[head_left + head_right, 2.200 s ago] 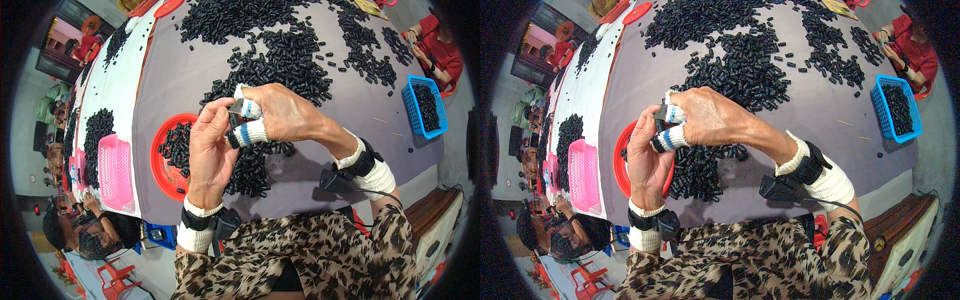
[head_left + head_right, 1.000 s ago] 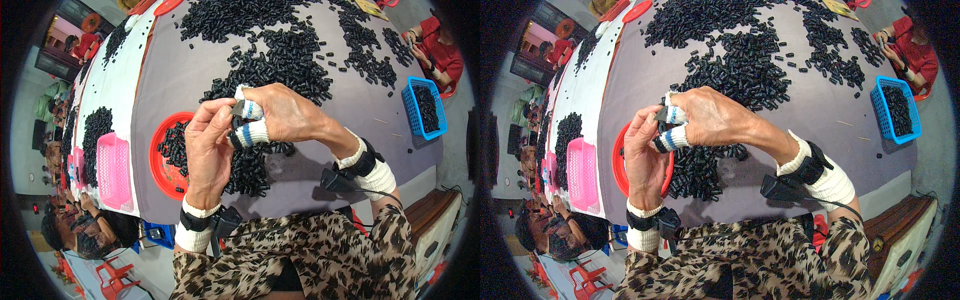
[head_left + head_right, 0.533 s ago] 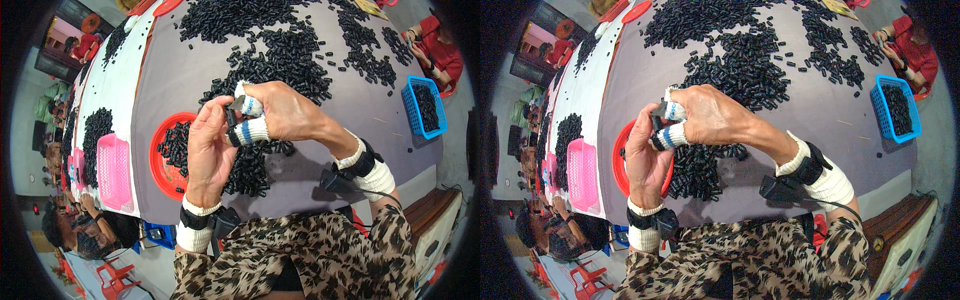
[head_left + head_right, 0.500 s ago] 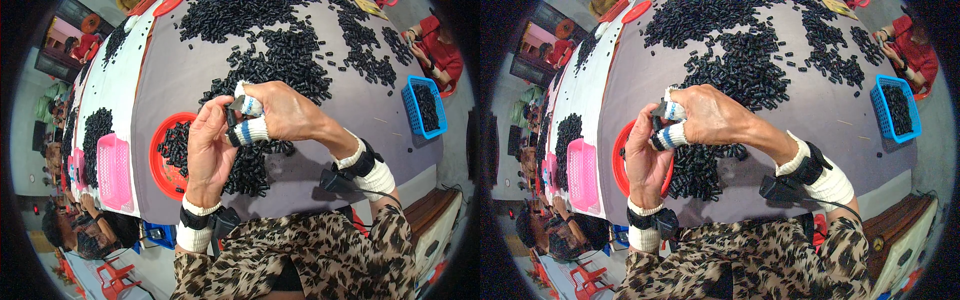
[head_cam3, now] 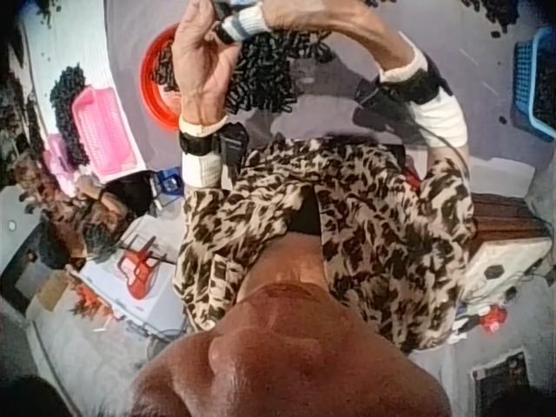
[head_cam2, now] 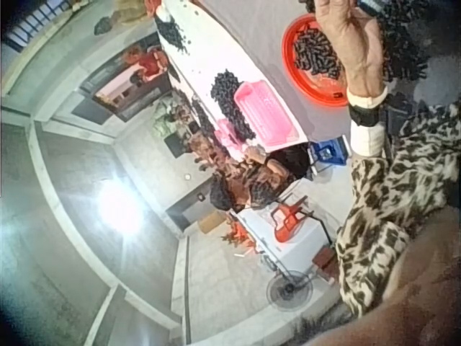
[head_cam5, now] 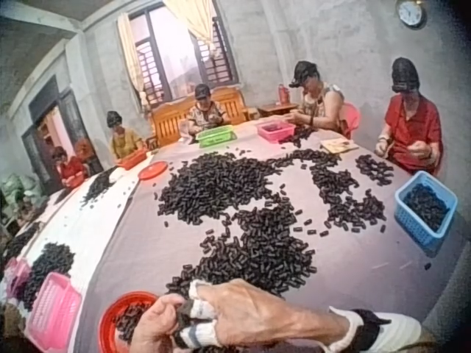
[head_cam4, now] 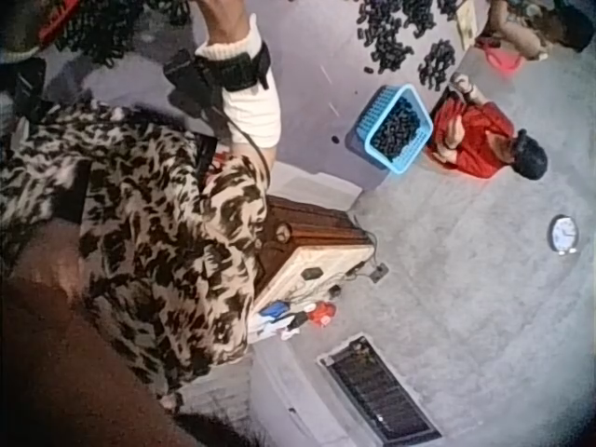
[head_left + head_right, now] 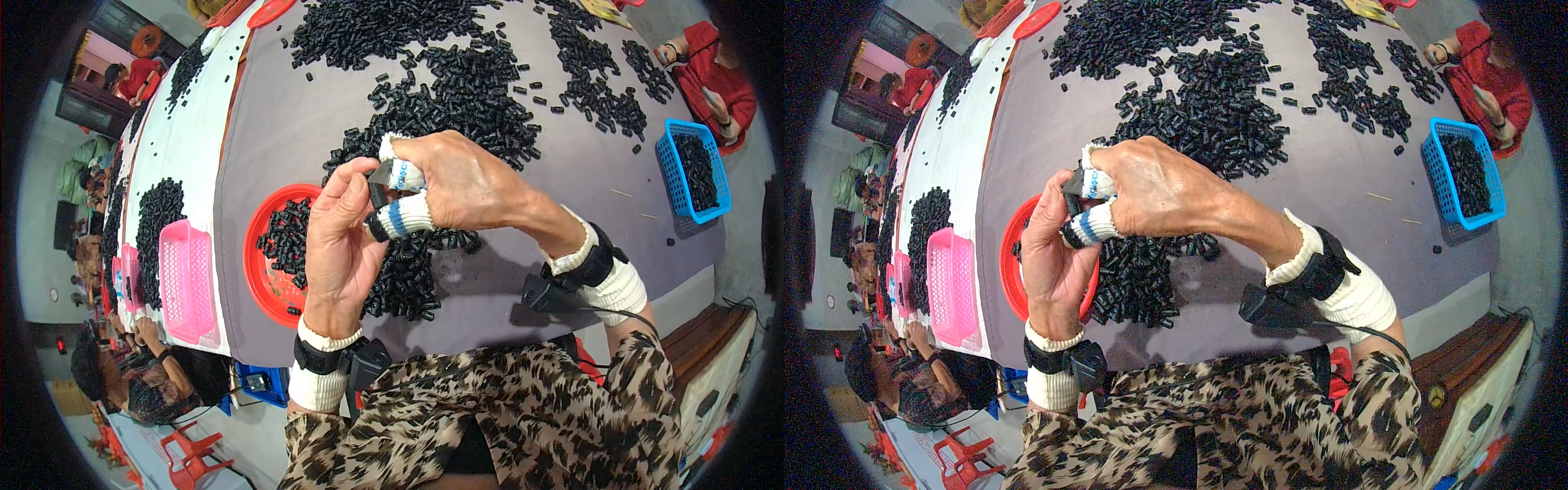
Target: Sorting and inspecting small black plastic components for shoe manufacturing at a workspace table.
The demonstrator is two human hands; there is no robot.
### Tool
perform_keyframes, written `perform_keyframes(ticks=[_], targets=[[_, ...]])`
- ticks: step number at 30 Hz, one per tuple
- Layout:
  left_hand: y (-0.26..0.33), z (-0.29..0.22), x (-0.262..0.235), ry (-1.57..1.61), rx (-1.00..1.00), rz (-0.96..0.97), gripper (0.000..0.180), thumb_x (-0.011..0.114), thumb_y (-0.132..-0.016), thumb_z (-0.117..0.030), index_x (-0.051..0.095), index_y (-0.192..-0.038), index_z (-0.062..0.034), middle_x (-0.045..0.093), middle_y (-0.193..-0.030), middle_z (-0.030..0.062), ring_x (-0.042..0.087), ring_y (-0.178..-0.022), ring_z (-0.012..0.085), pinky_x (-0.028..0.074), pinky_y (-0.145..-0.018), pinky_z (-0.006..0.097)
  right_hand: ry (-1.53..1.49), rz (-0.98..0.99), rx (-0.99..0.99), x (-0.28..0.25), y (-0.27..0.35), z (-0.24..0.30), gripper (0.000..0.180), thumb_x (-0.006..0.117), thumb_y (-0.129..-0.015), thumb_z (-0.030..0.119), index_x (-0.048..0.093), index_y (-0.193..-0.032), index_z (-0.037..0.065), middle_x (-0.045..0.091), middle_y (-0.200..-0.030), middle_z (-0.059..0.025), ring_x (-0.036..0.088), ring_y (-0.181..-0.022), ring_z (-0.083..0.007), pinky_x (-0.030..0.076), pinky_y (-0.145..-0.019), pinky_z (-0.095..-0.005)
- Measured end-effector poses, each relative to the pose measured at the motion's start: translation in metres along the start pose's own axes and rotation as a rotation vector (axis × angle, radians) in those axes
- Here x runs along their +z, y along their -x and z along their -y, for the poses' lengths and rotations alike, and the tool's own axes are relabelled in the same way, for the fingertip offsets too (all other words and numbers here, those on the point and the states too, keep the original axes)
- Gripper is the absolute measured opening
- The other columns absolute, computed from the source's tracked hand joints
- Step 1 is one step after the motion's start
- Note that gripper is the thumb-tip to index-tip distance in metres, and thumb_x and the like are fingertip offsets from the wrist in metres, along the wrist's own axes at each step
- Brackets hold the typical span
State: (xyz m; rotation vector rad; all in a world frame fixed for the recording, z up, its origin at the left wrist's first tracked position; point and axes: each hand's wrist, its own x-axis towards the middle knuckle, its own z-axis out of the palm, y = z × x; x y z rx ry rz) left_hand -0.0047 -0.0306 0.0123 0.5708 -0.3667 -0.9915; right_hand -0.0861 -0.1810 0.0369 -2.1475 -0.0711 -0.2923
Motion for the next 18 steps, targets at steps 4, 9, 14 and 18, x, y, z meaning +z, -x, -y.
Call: perform_keyframes(ticks=[4, 9, 14, 18], targets=[[0.0001, -0.0014, 0.0034, 0.006, -0.004, 0.017, 0.024, 0.050, -0.089, -0.010, 0.050, -0.110, 0.0014, 0.059, -0.102, 0.0099, 0.057, -0.095, 0.0196, 0.045, -0.088, 0.035, -0.013, 0.005, 0.003, -0.0004, -0.0001, 0.0011, 0.040, 0.073, -0.068, 0.031, 0.051, -0.076, -0.002, 0.054, -0.066, -0.0128, 0.054, -0.058, -0.0283, 0.041, -0.054, -0.0369], [0.0002, -0.0005, 0.0003, 0.010, -0.009, 0.009, 0.024, 0.051, -0.087, -0.008, 0.050, -0.110, 0.0020, 0.059, -0.103, 0.0103, 0.057, -0.098, 0.0207, 0.044, -0.091, 0.036, -0.041, -0.011, 0.015, 0.0000, -0.0001, 0.0038, 0.037, 0.065, -0.070, 0.032, 0.053, -0.075, -0.003, 0.057, -0.062, -0.0179, 0.057, -0.057, -0.0318, 0.043, -0.055, -0.0386], [0.0002, 0.0021, 0.0002, 0.008, -0.010, -0.017, 0.026, 0.052, -0.086, -0.007, 0.050, -0.110, 0.0022, 0.059, -0.104, 0.0097, 0.056, -0.100, 0.0212, 0.043, -0.092, 0.036, -0.011, -0.030, -0.052, 0.0035, 0.0014, -0.0042, 0.043, 0.073, -0.069, 0.033, 0.048, -0.075, -0.001, 0.051, -0.059, -0.0109, 0.051, -0.051, -0.0234, 0.039, -0.049, -0.0353], [-0.0011, 0.0037, -0.0002, -0.016, -0.012, -0.043, 0.025, 0.052, -0.086, -0.006, 0.050, -0.109, 0.0023, 0.058, -0.104, 0.0097, 0.055, -0.100, 0.0210, 0.042, -0.093, 0.036, -0.009, -0.023, -0.016, 0.0001, 0.0020, 0.0001, 0.036, 0.066, -0.071, 0.031, 0.052, -0.076, -0.002, 0.057, -0.063, -0.0170, 0.057, -0.059, -0.0345, 0.044, -0.056, -0.0393]])
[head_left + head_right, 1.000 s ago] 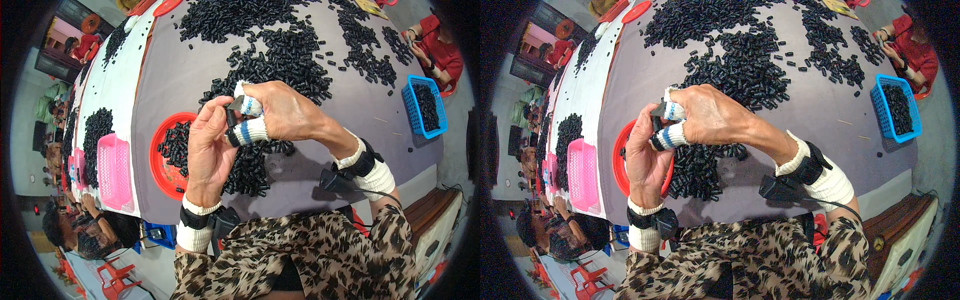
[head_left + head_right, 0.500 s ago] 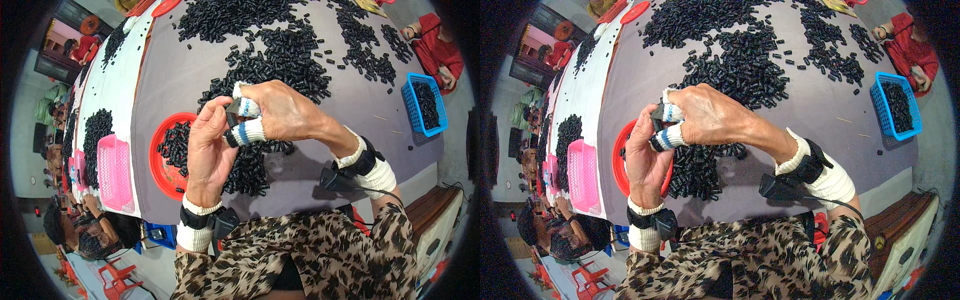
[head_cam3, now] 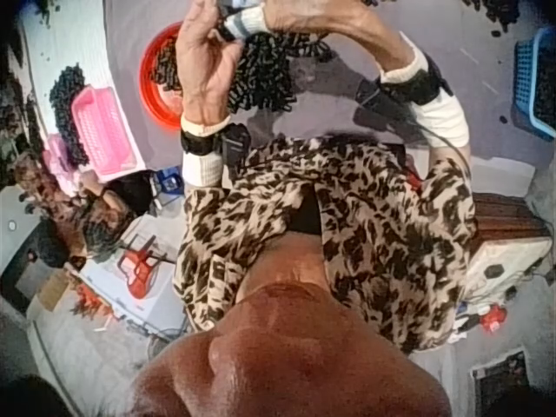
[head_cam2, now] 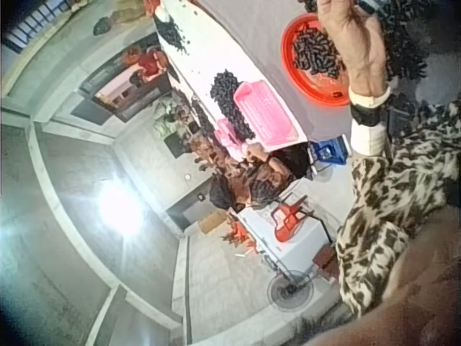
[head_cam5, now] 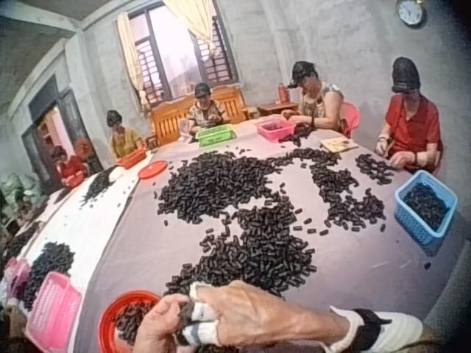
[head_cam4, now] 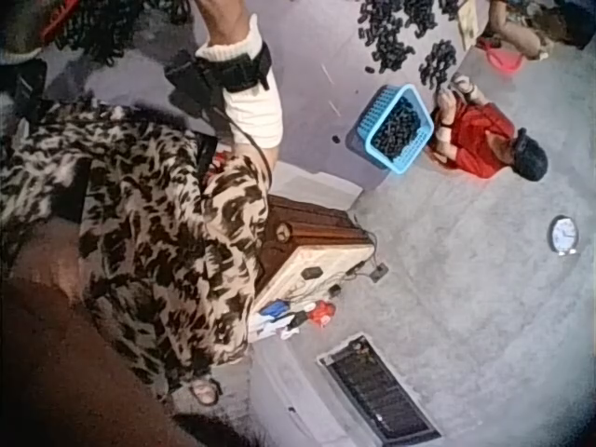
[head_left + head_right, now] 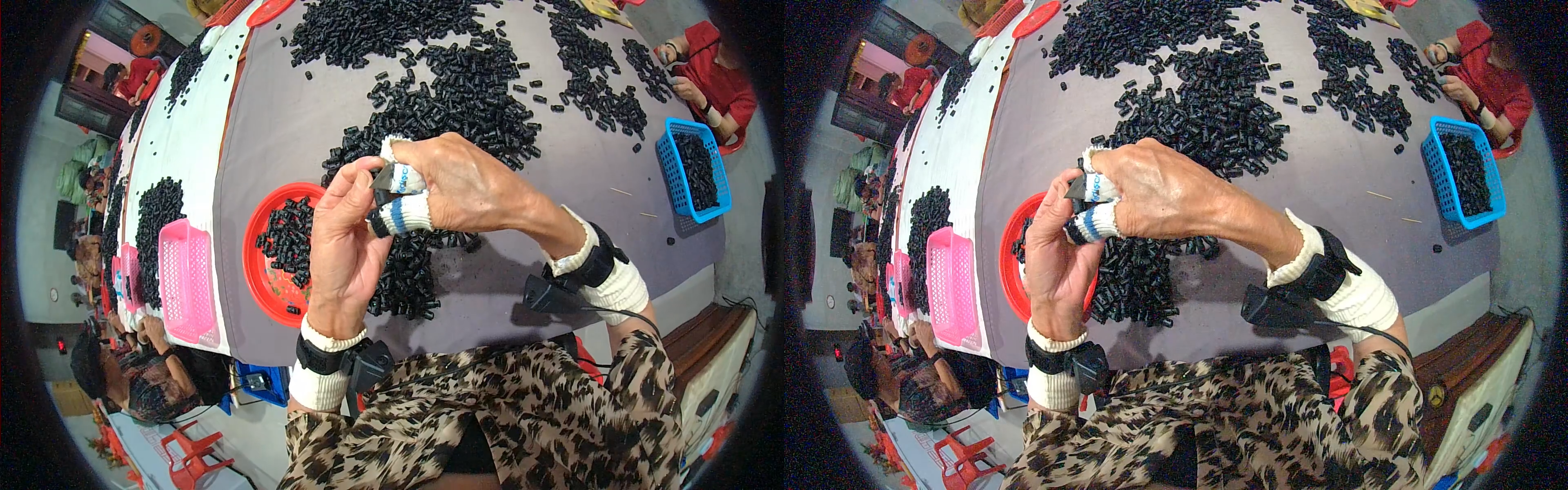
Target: Sorting and inspecting small black plastic components for shoe manufacturing at a workspace table.
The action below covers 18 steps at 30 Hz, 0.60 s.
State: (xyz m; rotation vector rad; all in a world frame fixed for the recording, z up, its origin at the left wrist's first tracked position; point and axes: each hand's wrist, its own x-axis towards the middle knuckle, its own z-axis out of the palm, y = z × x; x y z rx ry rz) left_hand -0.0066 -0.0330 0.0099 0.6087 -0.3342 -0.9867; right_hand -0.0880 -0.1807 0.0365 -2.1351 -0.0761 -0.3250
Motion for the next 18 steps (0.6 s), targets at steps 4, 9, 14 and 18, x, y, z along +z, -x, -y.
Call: perform_keyframes(ticks=[4, 9, 14, 18], targets=[[0.001, -0.002, 0.005, -0.021, 0.016, -0.009, 0.026, 0.051, -0.088, -0.011, 0.050, -0.110, 0.0016, 0.058, -0.104, 0.0096, 0.056, -0.099, 0.0201, 0.043, -0.091, 0.035, -0.008, -0.052, -0.059, 0.004, 0.000, -0.004, 0.044, 0.074, -0.068, 0.034, 0.051, -0.077, -0.002, 0.052, -0.061, -0.0095, 0.052, -0.054, -0.0213, 0.041, -0.050, -0.0334], [-0.002, 0.001, 0.004, -0.015, 0.011, -0.032, 0.027, 0.052, -0.088, -0.016, 0.050, -0.109, 0.0005, 0.058, -0.100, 0.0075, 0.057, -0.092, 0.0169, 0.045, -0.088, 0.034, -0.118, -0.094, 0.069, 0.002, 0.001, -0.002, 0.038, 0.070, -0.065, 0.031, 0.055, -0.076, -0.002, 0.058, -0.066, -0.0163, 0.058, -0.060, -0.0280, 0.045, -0.058, -0.0346], [-0.001, 0.000, 0.018, -0.119, 0.035, -0.129, 0.018, 0.057, -0.084, -0.007, 0.056, -0.100, -0.0002, 0.060, -0.088, 0.0071, 0.058, -0.083, 0.0127, 0.049, -0.076, 0.027, -0.163, -0.079, 0.117, 0.000, 0.002, 0.002, 0.034, 0.070, -0.065, 0.028, 0.056, -0.076, -0.002, 0.059, -0.066, -0.0144, 0.058, -0.059, -0.0236, 0.045, -0.058, -0.0330], [-0.002, -0.001, 0.022, -0.157, 0.033, -0.169, 0.016, 0.057, -0.082, -0.005, 0.056, -0.098, 0.0004, 0.059, -0.085, 0.0067, 0.058, -0.080, 0.0126, 0.048, -0.075, 0.026, -0.215, -0.101, 0.084, 0.005, 0.002, -0.003, 0.034, 0.077, -0.063, 0.023, 0.053, -0.075, 0.001, 0.052, -0.062, -0.0035, 0.049, -0.056, -0.0122, 0.040, -0.053, -0.0269]])
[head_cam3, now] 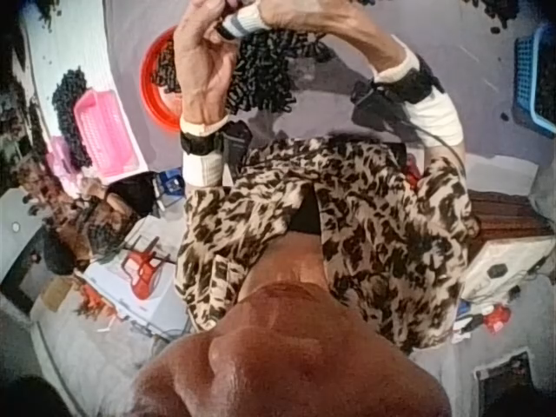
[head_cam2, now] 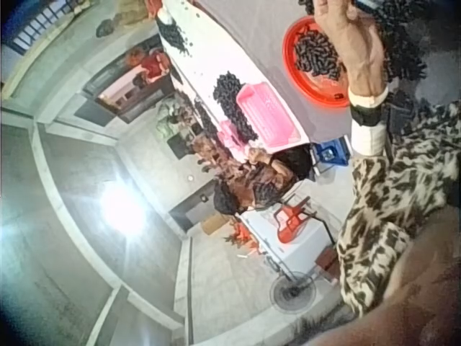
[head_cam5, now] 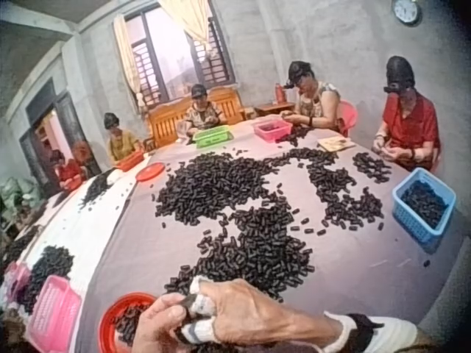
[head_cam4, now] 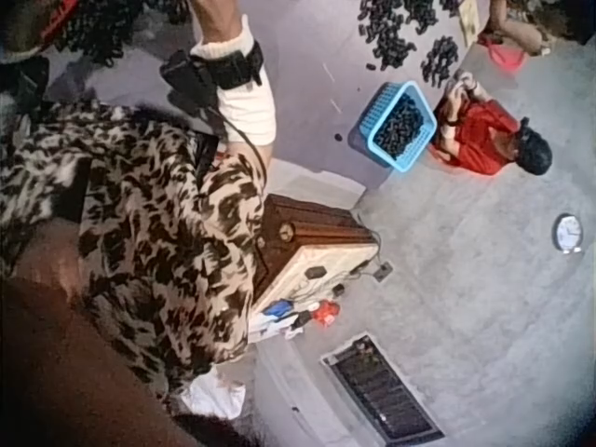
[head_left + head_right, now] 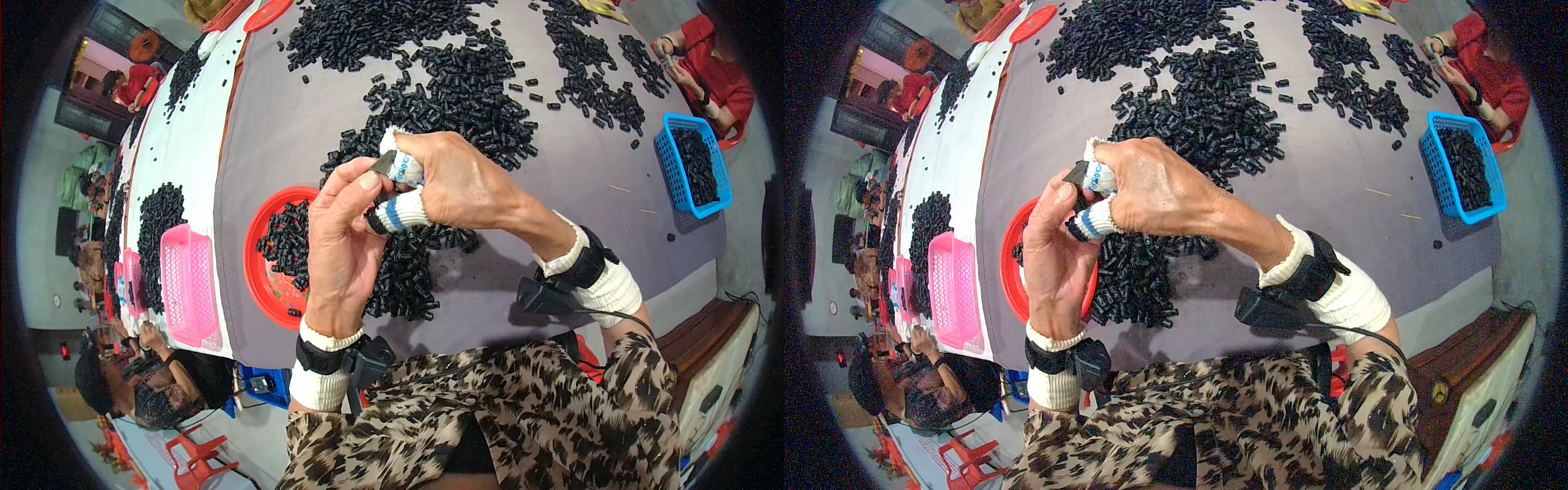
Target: Sorting and inspecting small black plastic components for shoe manufacturing at a workspace table.
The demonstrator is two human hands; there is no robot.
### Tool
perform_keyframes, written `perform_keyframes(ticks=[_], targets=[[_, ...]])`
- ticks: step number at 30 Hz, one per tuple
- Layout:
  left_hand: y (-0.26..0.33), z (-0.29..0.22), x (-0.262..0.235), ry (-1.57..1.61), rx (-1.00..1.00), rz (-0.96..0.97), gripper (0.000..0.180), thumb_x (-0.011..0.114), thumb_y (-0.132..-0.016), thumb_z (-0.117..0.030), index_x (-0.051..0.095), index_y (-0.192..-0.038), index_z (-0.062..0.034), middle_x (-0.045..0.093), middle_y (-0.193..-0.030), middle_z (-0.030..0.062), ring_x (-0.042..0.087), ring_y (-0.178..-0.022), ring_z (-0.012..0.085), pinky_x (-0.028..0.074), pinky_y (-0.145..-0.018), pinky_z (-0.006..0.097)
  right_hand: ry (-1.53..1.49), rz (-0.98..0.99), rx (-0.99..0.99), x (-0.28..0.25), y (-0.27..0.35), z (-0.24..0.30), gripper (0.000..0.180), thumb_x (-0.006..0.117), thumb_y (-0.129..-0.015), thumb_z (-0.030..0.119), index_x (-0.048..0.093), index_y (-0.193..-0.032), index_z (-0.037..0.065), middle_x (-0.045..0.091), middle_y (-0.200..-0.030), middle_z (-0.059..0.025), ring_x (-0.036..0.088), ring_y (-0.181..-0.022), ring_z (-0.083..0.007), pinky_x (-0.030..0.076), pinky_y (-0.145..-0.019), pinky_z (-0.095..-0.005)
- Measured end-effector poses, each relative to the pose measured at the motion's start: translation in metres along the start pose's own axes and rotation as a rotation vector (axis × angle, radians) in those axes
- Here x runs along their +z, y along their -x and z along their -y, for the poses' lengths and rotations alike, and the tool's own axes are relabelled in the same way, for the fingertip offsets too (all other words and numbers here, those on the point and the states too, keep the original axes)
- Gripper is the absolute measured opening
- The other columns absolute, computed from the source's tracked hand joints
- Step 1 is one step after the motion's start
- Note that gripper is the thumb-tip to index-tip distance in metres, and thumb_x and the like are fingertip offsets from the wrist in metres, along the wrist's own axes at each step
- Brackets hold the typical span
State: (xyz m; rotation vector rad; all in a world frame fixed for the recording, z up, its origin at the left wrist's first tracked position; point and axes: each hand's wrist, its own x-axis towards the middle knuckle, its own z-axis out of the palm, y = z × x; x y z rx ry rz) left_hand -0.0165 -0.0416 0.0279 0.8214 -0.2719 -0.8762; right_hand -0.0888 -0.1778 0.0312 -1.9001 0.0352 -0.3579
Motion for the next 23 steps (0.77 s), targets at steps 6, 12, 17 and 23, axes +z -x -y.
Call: perform_keyframes(ticks=[6, 12, 17, 23], targets=[[-0.003, 0.004, -0.001, -0.007, 0.002, 0.020, 0.016, 0.056, -0.085, -0.009, 0.055, -0.098, 0.0012, 0.059, -0.085, 0.0072, 0.058, -0.079, 0.0129, 0.049, -0.074, 0.026, 0.009, -0.021, 0.032, -0.001, 0.002, -0.005, 0.033, 0.078, -0.064, 0.022, 0.054, -0.075, 0.002, 0.053, -0.063, -0.0011, 0.049, -0.057, -0.0091, 0.040, -0.053, -0.0248], [0.000, 0.004, -0.003, 0.064, 0.009, 0.053, 0.021, 0.054, -0.088, -0.013, 0.054, -0.102, 0.0024, 0.060, -0.087, 0.0080, 0.060, -0.082, 0.0143, 0.050, -0.075, 0.026, -0.028, 0.006, 0.066, -0.002, 0.003, -0.003, 0.031, 0.078, -0.065, 0.022, 0.055, -0.075, 0.003, 0.053, -0.063, 0.0009, 0.048, -0.058, -0.0072, 0.040, -0.053, -0.0231], [-0.003, 0.006, -0.010, 0.002, -0.006, 0.067, 0.029, 0.054, -0.087, -0.009, 0.050, -0.113, 0.0037, 0.061, -0.093, 0.0106, 0.060, -0.085, 0.0156, 0.049, -0.080, 0.027, -0.024, -0.007, 0.038, -0.002, 0.004, -0.009, 0.030, 0.077, -0.065, 0.022, 0.055, -0.076, 0.004, 0.051, -0.062, 0.0019, 0.046, -0.057, -0.0068, 0.039, -0.052, -0.0226], [-0.001, 0.006, -0.011, 0.092, -0.010, 0.081, 0.036, 0.057, -0.085, -0.009, 0.048, -0.117, 0.0046, 0.060, -0.097, 0.0121, 0.058, -0.093, 0.0172, 0.046, -0.088, 0.028, -0.060, -0.012, 0.040, -0.002, 0.003, -0.006, 0.032, 0.078, -0.065, 0.023, 0.054, -0.077, 0.006, 0.050, -0.062, 0.0018, 0.045, -0.058, -0.0059, 0.038, -0.052, -0.0219]])
